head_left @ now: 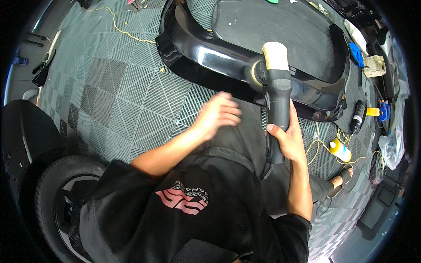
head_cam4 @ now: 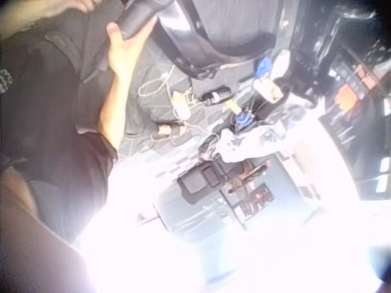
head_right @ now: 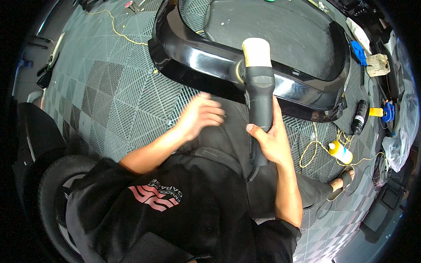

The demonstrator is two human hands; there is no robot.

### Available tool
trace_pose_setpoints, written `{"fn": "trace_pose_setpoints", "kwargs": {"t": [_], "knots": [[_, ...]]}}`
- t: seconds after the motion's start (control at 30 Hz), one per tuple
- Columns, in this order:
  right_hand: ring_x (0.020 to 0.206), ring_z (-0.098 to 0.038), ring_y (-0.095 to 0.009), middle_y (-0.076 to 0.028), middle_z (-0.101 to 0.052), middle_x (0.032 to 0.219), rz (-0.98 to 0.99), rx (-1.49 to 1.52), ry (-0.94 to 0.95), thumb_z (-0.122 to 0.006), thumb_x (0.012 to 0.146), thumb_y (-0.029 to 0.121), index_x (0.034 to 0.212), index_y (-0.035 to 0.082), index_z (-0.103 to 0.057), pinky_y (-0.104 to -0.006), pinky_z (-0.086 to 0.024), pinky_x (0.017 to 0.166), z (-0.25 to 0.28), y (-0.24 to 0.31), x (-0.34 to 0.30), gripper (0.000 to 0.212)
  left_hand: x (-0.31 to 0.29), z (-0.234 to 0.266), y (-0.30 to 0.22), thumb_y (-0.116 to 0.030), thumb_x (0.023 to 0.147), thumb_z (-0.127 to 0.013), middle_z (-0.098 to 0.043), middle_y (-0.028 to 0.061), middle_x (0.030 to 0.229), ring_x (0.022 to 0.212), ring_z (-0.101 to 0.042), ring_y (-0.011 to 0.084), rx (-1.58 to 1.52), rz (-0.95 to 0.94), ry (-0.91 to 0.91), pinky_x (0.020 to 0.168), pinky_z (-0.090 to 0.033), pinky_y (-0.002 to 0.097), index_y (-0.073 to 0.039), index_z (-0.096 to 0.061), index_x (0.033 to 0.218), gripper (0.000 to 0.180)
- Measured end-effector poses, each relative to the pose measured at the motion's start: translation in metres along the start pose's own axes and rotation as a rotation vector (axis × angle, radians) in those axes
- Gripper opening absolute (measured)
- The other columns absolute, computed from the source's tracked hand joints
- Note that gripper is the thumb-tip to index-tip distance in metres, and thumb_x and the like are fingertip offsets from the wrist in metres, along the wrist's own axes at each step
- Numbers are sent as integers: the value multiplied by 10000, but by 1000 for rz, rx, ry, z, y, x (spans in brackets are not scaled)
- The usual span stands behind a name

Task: The person applies polishing compound to a black car bumper and uses a rotary polisher to buff the surface. They move the polisher across different sections of the bumper, occasionally repositioning the part and adding more compound.

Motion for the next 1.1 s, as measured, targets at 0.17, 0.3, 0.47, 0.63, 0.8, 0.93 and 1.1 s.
{"fn": "trace_pose_setpoints", "kwargs": {"t": [0.17,0.3,0.47,0.63,0.8,0.93,1.1], "knots": [[1347,-557,-305,-241,-540,1478,63,-237,34,-888,785,325,1619,4,-272,-394,-422,1136,-34,21,24,1086,32,127,-20,-822,906,-478,-315,324,1612,1479,-377,422,-492,-171,-258,1235,-306,509,73,-156,1610,1184],[1307,-617,-337,-273,-603,1416,88,-279,101,-881,801,319,1625,23,-264,-410,-473,1098,-68,31,38,1070,75,88,-22,-930,848,-398,-293,267,1649,1531,-297,394,-793,-142,26,1272,-232,526,37,-209,1604,1243],[1310,-616,-354,-285,-613,1394,77,-252,197,-871,801,308,1627,40,-273,-422,-465,1111,-84,31,38,1054,74,48,-36,-951,818,-404,-336,161,1660,1533,-308,357,-877,-228,136,1278,-197,555,-39,-273,1608,1214],[1402,-521,-325,-258,-515,1509,62,-238,87,-873,802,306,1600,-19,-295,-411,-406,1164,-45,16,13,1037,66,36,-51,-954,810,-408,-84,140,1742,1608,-28,375,-839,-194,196,1273,-81,636,-181,42,1679,1247],[1381,-509,-278,-213,-526,1469,-49,-105,8,-874,791,191,1597,-25,-297,-383,-391,1167,-2,-3,-22,1014,65,32,-59,-956,810,-408,-173,160,1722,1584,-138,404,-767,-183,68,1249,-156,668,-186,-64,1682,1214],[1361,-509,-256,-183,-532,1460,-83,-194,-30,-854,721,123,1577,-40,-319,-375,-377,1163,-4,1,-31,1023,54,12,-82,-966,822,-350,-177,164,1726,1577,-173,417,-667,-280,219,1242,-173,675,-152,-169,1674,1192],[1340,-589,-342,-243,-591,1435,54,-285,8,-876,693,212,1559,5,-377,-420,-468,1115,-41,43,-25,1021,49,4,-109,-940,853,-348,-250,156,1704,1552,-262,405,-627,-347,189,1249,-214,639,-94,-247,1643,1162]]}}
Point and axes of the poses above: each hand's wrist, its own x-axis towards the middle knuckle, its own z-axis out of the back of the hand, y = z × x, the point moved 8 cm from there along x, towards the middle knuckle
